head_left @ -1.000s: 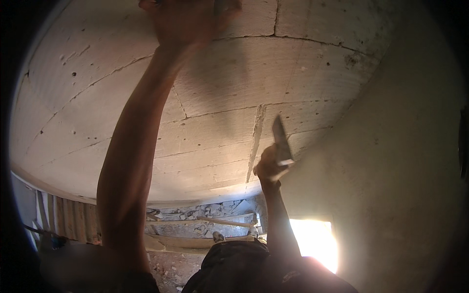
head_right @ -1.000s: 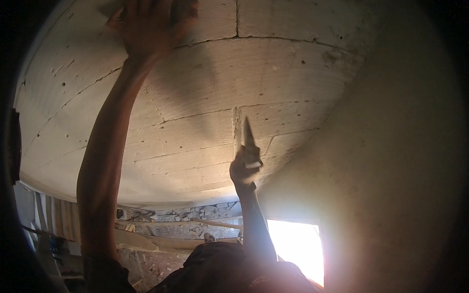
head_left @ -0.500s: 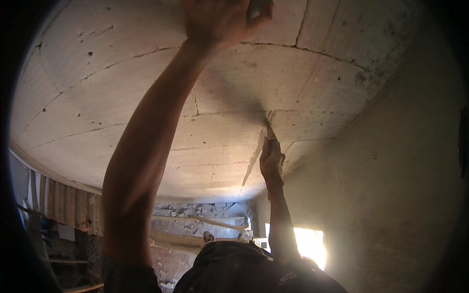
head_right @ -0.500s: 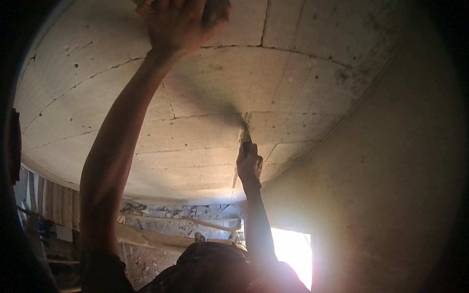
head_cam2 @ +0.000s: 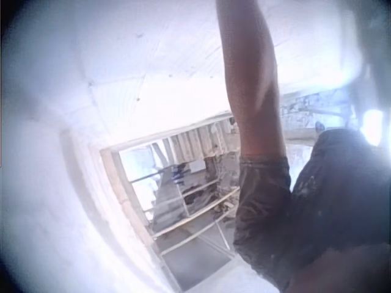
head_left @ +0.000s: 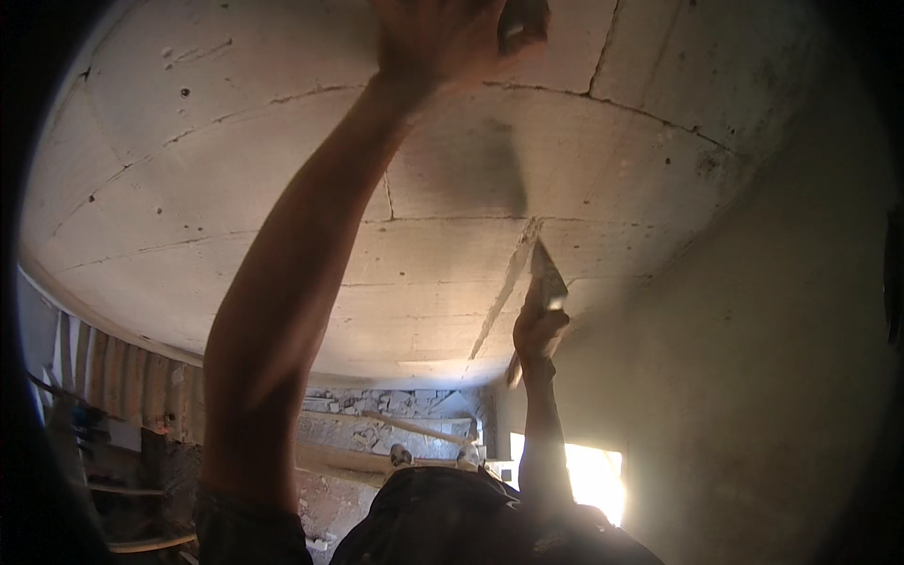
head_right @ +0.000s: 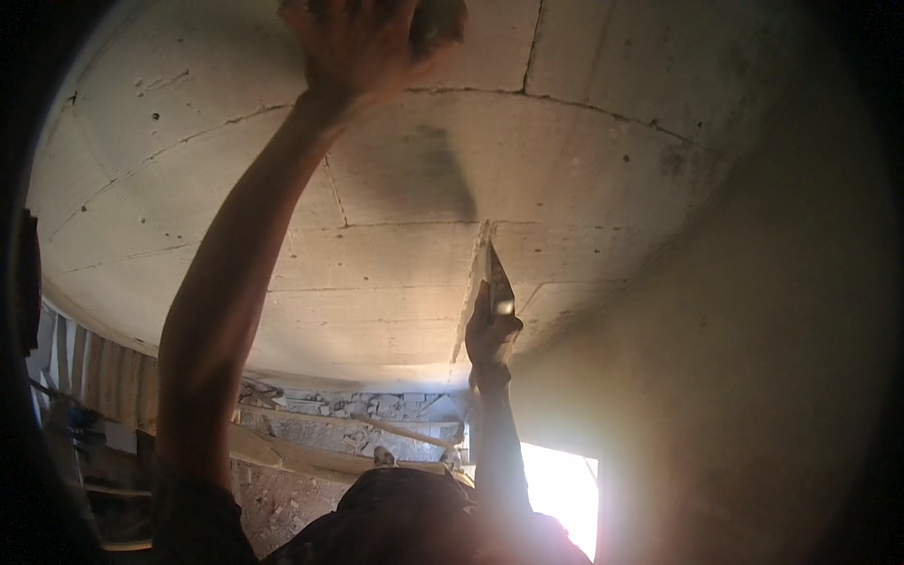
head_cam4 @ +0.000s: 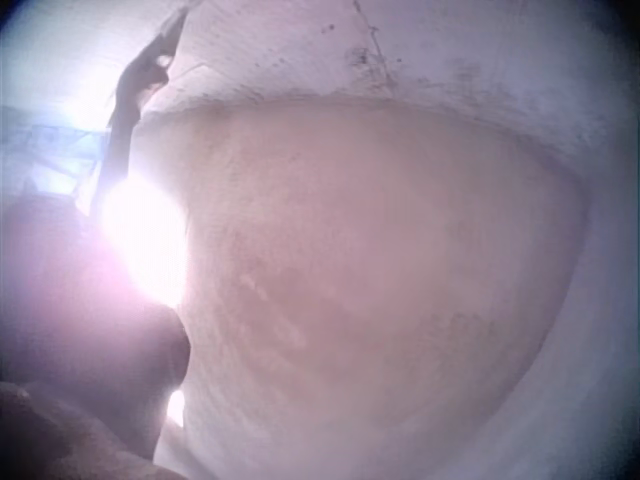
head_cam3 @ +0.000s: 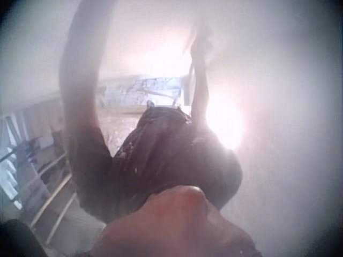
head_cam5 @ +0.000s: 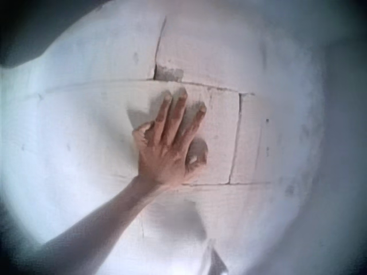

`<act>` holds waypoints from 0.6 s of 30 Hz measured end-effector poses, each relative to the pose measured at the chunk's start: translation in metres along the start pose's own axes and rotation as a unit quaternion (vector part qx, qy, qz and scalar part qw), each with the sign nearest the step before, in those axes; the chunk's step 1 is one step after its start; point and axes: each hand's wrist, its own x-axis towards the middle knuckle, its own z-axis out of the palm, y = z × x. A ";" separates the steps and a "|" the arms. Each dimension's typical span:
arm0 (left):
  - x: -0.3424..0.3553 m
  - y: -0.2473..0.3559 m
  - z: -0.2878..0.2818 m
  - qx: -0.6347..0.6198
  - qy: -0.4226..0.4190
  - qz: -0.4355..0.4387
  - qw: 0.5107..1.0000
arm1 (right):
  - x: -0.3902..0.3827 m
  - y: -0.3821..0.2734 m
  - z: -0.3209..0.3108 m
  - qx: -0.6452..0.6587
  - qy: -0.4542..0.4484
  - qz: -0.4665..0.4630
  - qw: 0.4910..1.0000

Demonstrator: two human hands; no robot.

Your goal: The person uses a putty knife to fill a groove in a concrete ceiling with white material, smoothing it into the gap.

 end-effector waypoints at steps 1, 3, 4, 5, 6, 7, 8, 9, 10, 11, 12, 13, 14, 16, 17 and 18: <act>0.002 -0.004 0.001 0.009 0.008 0.003 1.000 | -0.012 -0.002 -0.003 0.020 0.022 -0.008 1.000; 0.000 -0.009 -0.004 0.018 0.002 0.007 1.000 | -0.019 -0.020 0.001 0.072 0.048 0.024 0.996; 0.000 -0.006 -0.006 0.010 -0.007 0.006 1.000 | -0.018 -0.030 -0.002 0.071 0.051 0.039 0.995; 0.001 -0.004 -0.008 0.004 -0.015 0.005 1.000 | -0.016 -0.041 -0.003 0.070 0.052 0.053 0.995; 0.005 0.003 -0.005 -0.020 0.006 0.001 1.000 | -0.011 -0.018 0.002 0.012 -0.005 0.078 0.997; 0.005 0.004 0.000 -0.037 0.026 0.000 0.999 | -0.009 0.001 0.012 -0.039 -0.067 0.103 0.992; 0.005 0.004 0.005 -0.054 0.043 0.000 0.998 | -0.010 0.006 0.013 0.001 -0.037 0.080 0.996; 0.004 0.008 0.006 -0.056 0.042 -0.002 0.998 | -0.012 0.013 0.012 0.036 -0.009 0.056 0.998; 0.002 0.002 0.002 -0.045 0.037 0.004 0.998 | -0.017 0.001 0.008 0.018 -0.040 0.093 0.995; 0.001 -0.003 -0.001 -0.033 0.032 0.009 0.999 | -0.019 -0.013 0.006 0.035 -0.033 0.103 0.994; -0.001 -0.002 -0.005 -0.013 0.003 0.004 1.000 | -0.020 -0.024 0.000 0.045 -0.023 0.112 0.992; 0.000 -0.003 -0.008 0.008 -0.026 0.000 1.000 | -0.022 -0.039 -0.004 0.092 0.026 0.096 0.991; 0.000 -0.004 -0.011 0.030 -0.055 -0.005 0.998 | -0.025 -0.030 0.003 0.115 0.055 0.066 0.990; 0.005 0.012 -0.009 0.013 -0.049 -0.009 0.999 | -0.023 0.025 0.012 0.112 0.107 -0.019 0.988; 0.005 0.009 -0.009 0.017 -0.049 -0.004 0.999 | -0.016 0.020 0.013 0.084 0.044 0.047 0.994; 0.004 0.009 -0.005 -0.002 -0.032 -0.003 0.999 | -0.008 0.014 0.009 0.040 -0.025 0.108 0.993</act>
